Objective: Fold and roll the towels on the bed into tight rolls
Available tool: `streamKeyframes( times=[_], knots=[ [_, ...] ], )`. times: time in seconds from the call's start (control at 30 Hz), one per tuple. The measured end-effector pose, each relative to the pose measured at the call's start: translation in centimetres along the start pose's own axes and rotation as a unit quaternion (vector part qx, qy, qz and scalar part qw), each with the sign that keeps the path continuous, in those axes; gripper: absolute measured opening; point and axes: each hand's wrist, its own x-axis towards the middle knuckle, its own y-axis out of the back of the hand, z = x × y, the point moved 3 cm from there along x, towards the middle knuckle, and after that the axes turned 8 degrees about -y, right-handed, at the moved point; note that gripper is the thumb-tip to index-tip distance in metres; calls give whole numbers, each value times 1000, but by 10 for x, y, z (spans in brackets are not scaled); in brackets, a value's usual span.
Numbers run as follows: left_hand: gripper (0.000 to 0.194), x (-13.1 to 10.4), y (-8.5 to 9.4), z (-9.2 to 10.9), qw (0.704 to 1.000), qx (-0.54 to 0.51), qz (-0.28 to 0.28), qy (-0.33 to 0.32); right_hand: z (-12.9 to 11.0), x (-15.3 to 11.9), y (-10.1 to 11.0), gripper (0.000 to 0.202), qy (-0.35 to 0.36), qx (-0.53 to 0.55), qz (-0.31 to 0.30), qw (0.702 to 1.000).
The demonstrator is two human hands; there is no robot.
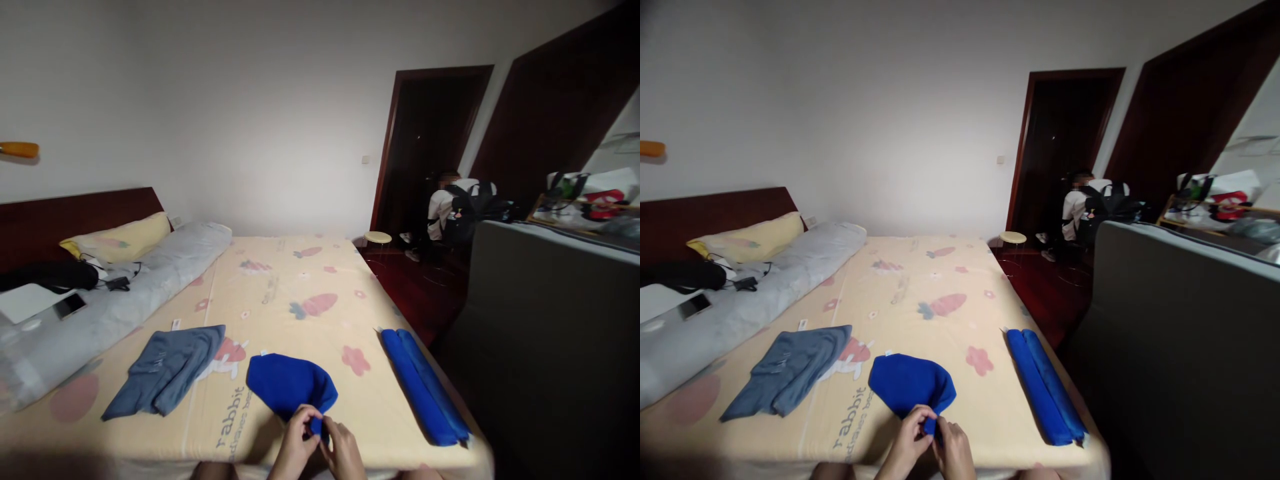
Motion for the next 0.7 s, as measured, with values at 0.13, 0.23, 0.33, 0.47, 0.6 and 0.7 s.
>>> streamKeyframes(
  times=[0.13, 0.23, 0.33, 0.47, 0.6, 0.7],
  knots=[
    [38, -11, -4, -17, 998, 54, -12, 26, 9, -11, -6, 28, -51, 20, -72, 996],
    [38, -18, -6, -30, 993, 96, -1, 62, 12, -19, -8, 28, -73, 27, -123, 989],
    [39, -22, -8, -44, 990, 115, 3, 75, 14, -24, -6, 28, -78, 45, -113, 990],
    [42, -24, -5, -53, 984, 161, 33, 68, 7, -20, 10, 32, -122, 149, -32, 981],
    [32, -22, 6, -44, 970, 221, 84, 48, -15, -6, 26, 37, -152, 306, -48, 939],
    [20, -15, 13, -36, 972, 221, 79, 32, -31, 4, 36, 36, -155, 340, -68, 925]
  ],
)
